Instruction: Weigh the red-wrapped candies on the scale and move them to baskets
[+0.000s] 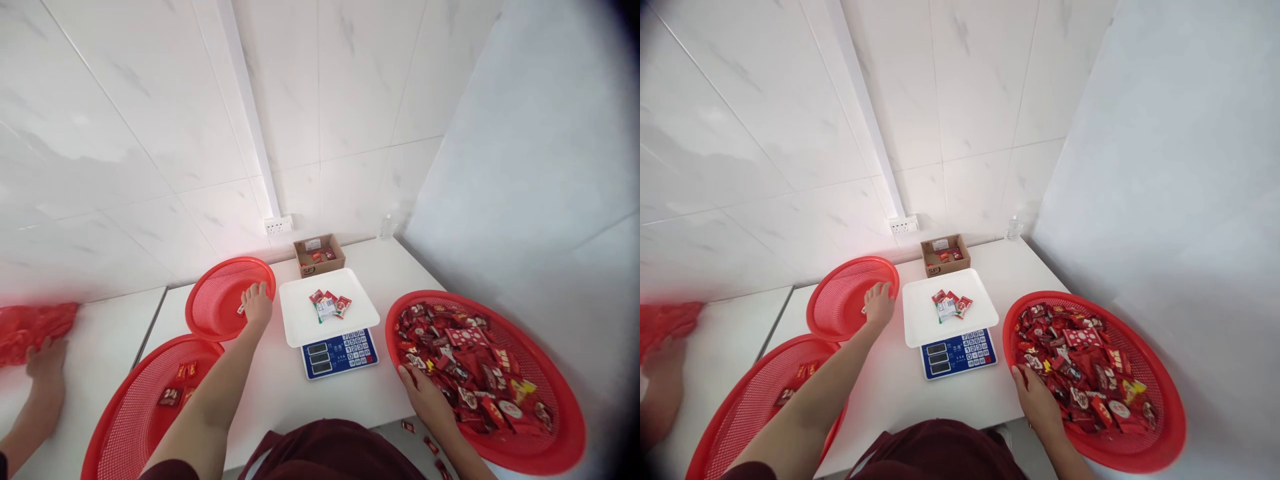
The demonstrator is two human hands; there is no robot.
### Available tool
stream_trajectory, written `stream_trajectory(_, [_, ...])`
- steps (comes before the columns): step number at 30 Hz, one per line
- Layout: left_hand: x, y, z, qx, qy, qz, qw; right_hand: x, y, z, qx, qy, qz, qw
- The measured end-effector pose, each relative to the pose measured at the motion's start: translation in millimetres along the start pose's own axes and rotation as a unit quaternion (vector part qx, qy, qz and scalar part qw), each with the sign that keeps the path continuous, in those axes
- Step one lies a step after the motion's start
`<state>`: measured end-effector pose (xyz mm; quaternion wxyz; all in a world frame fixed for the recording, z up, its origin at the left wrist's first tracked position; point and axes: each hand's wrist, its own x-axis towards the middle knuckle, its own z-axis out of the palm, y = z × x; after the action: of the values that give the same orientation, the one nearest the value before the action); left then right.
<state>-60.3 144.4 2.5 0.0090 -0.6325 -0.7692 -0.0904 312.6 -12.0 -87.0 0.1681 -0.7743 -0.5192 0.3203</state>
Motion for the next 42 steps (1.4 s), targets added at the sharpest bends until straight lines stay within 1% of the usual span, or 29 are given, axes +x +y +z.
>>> stream_trajectory(1, [-1.3, 2.8, 1.7, -0.012, -0.002, 0.025, 1.000, 0.3, 0.6, 0.5, 0.002, 0.001, -0.003, 1.000])
stream_trajectory(3, [-7.7, 20.9, 10.1, -0.052, -0.047, 0.116, 0.991, 0.9, 1.4, 1.0, 0.004, 0.001, -0.008, 1.000])
stream_trajectory(5, [-17.3, 50.5, 22.7, -0.089, -0.104, 0.200, 0.970, 1.3, 1.5, 0.7, 0.004, 0.000, -0.007, 1.000])
stream_trajectory(6, [-22.5, 66.5, 29.4, -0.098, -0.123, 0.222, 0.962, 1.4, 1.3, 0.3, 0.004, -0.001, -0.004, 1.000])
stream_trajectory(7, [-27.5, 81.5, 35.7, -0.103, -0.140, 0.238, 0.956, 1.3, 1.0, -0.2, 0.005, -0.001, -0.002, 1.000])
stream_trajectory(9, [-35.6, 104.7, 45.7, -0.105, -0.164, 0.245, 0.950, 1.1, 0.5, -1.0, 0.010, -0.001, 0.000, 1.000])
stream_trajectory(11, [-40.3, 114.4, 50.2, -0.105, -0.172, 0.240, 0.950, 0.8, 0.6, -1.2, 0.016, -0.001, -0.005, 1.000])
stream_trajectory(13, [-41.3, 109.2, 48.7, -0.105, -0.167, 0.230, 0.953, 1.1, 1.5, -0.6, 0.019, 0.000, -0.008, 1.000])
stream_trajectory(15, [-38.7, 90.9, 41.5, -0.112, -0.146, 0.204, 0.961, 1.7, 2.9, 0.3, 0.018, 0.005, -0.009, 1.000])
stream_trajectory(17, [-32.9, 63.3, 30.7, -0.121, -0.092, 0.143, 0.978, 2.4, 4.0, 1.1, 0.019, 0.012, -0.014, 1.000])
stream_trajectory(20, [-22.1, 18.3, 14.0, -0.099, 0.010, 0.011, 0.995, 2.9, 4.1, 1.0, 0.023, 0.012, -0.024, 0.999])
stream_trajectory(21, [-19.0, 6.6, 10.0, -0.081, 0.029, -0.020, 0.996, 2.8, 3.6, 0.6, 0.024, 0.010, -0.022, 0.999])
stream_trajectory(22, [-16.6, -1.7, 7.3, -0.063, 0.038, -0.036, 0.997, 2.7, 2.9, 0.1, 0.024, 0.008, -0.019, 1.000])
stream_trajectory(23, [-14.9, -5.8, 6.1, -0.048, 0.034, -0.035, 0.998, 2.5, 2.1, -0.4, 0.022, 0.005, -0.014, 1.000])
stream_trajectory(24, [-13.8, -5.2, 6.6, -0.039, 0.019, -0.019, 0.999, 2.3, 1.4, -1.0, 0.020, 0.002, -0.010, 1.000])
stream_trajectory(26, [-13.0, 9.4, 12.0, -0.040, -0.036, 0.041, 0.998, 2.1, 0.2, -1.8, 0.017, -0.004, -0.006, 1.000])
stream_trajectory(28, [-13.1, 37.1, 21.9, -0.066, -0.103, 0.105, 0.987, 1.9, -0.2, -1.9, 0.013, -0.006, -0.005, 1.000])
stream_trajectory(30, [-13.0, 68.9, 33.3, -0.091, -0.156, 0.151, 0.972, 1.6, 0.0, -1.3, 0.009, -0.003, -0.005, 1.000])
stream_trajectory(32, [-12.2, 95.9, 43.3, -0.105, -0.187, 0.185, 0.959, 1.3, 0.4, -0.3, 0.008, 0.001, -0.009, 1.000])
stream_trajectory(34, [-10.5, 113.0, 50.1, -0.110, -0.203, 0.208, 0.951, 0.9, 0.6, 0.4, 0.009, 0.001, -0.009, 1.000])
stream_trajectory(37, [-7.8, 119.7, 53.9, -0.111, -0.214, 0.223, 0.944, 0.3, 0.5, 0.6, 0.008, 0.002, 0.002, 1.000])
stream_trajectory(39, [-6.8, 115.3, 53.5, -0.115, -0.217, 0.221, 0.944, 0.0, 0.4, 0.2, 0.005, 0.003, 0.005, 1.000])
stream_trajectory(42, [-6.9, 102.4, 51.9, -0.128, -0.220, 0.203, 0.945, -0.1, 0.4, -0.4, -0.004, -0.003, 0.001, 1.000])
